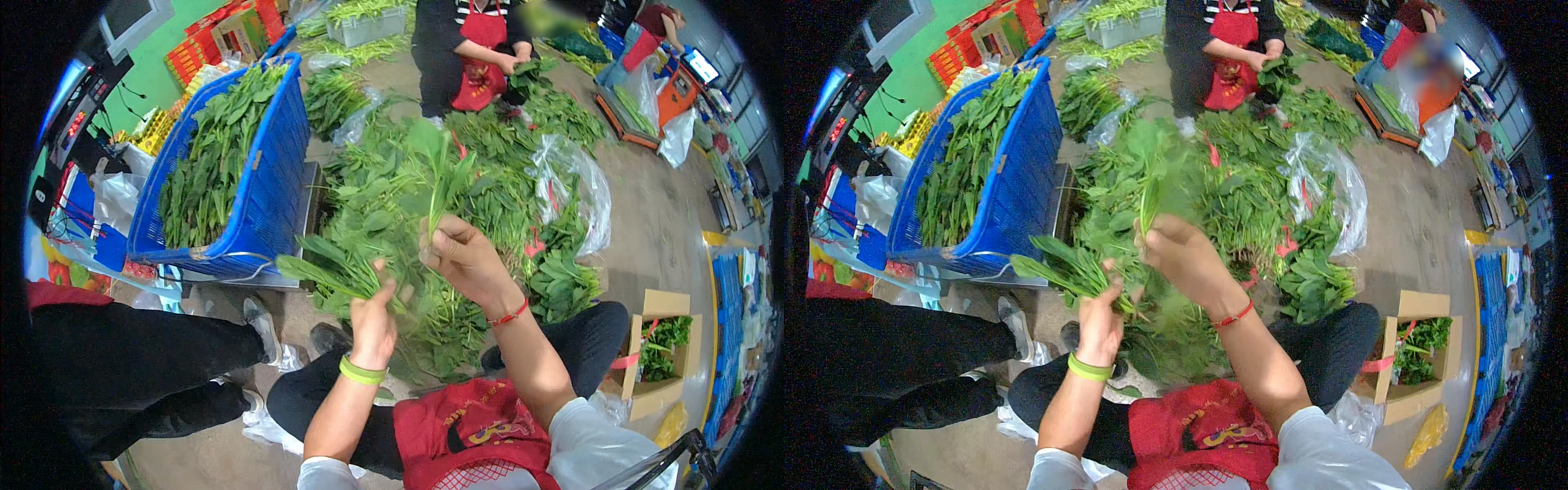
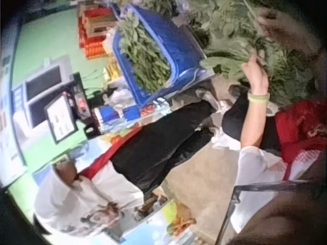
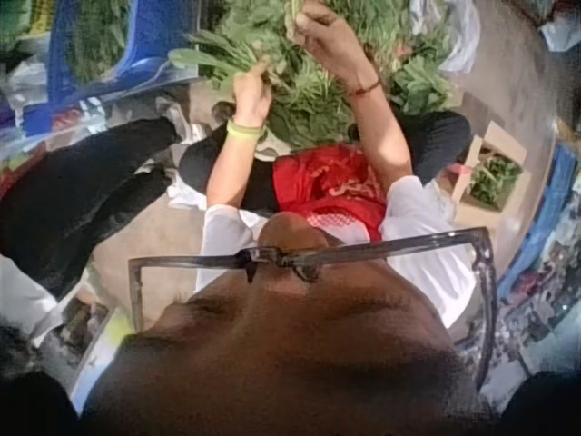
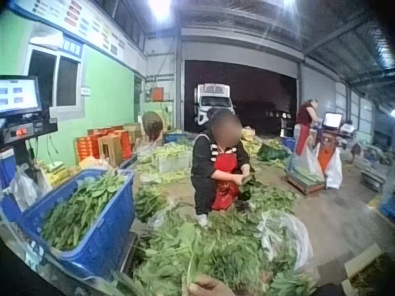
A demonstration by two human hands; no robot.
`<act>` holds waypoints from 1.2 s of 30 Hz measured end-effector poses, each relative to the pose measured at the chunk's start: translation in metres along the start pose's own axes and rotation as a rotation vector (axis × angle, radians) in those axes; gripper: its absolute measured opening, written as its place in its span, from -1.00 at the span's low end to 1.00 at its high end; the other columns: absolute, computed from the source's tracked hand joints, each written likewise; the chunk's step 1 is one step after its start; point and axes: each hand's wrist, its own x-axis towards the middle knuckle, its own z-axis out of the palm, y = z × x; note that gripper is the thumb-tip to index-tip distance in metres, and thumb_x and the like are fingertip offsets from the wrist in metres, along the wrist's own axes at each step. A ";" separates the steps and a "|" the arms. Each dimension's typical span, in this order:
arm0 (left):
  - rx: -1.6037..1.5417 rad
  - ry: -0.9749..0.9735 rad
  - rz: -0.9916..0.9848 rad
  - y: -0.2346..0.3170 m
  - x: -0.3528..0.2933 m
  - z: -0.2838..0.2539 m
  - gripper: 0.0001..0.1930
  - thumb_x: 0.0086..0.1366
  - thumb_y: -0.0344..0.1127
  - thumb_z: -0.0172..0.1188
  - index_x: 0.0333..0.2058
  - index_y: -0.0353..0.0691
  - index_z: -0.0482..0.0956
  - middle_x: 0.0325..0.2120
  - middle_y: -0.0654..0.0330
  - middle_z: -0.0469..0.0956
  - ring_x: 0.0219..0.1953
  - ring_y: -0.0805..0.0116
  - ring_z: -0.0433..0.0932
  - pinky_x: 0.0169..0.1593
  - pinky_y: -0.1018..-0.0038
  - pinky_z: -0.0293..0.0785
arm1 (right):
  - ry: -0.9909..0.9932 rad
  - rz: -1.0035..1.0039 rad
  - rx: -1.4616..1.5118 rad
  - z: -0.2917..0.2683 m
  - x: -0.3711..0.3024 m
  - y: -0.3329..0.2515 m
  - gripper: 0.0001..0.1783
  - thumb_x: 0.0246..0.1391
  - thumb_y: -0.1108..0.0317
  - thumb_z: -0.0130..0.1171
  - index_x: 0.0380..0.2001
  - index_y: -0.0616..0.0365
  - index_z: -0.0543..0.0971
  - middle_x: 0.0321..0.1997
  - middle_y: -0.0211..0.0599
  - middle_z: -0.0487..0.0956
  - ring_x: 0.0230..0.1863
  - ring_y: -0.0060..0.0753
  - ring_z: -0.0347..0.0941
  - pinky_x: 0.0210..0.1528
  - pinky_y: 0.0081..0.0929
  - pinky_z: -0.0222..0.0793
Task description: The person sits on the floor and repeatedly picks up bunches of leafy green vegetables, removes rubber bands, and places the sorted greens into a blue crate. Another person works nearby in the background.
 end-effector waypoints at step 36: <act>-0.157 -0.755 0.066 0.014 -0.003 0.028 -0.11 0.08 -0.34 0.27 0.43 -0.12 0.17 0.44 -0.11 0.10 0.50 -0.14 -0.04 0.52 -0.01 -0.23 | 0.123 -0.135 -0.839 0.026 -0.078 0.010 -0.72 0.24 0.37 0.22 -0.04 0.29 0.59 -0.13 -0.23 0.65 -0.12 -0.49 0.54 -0.02 -0.47 0.45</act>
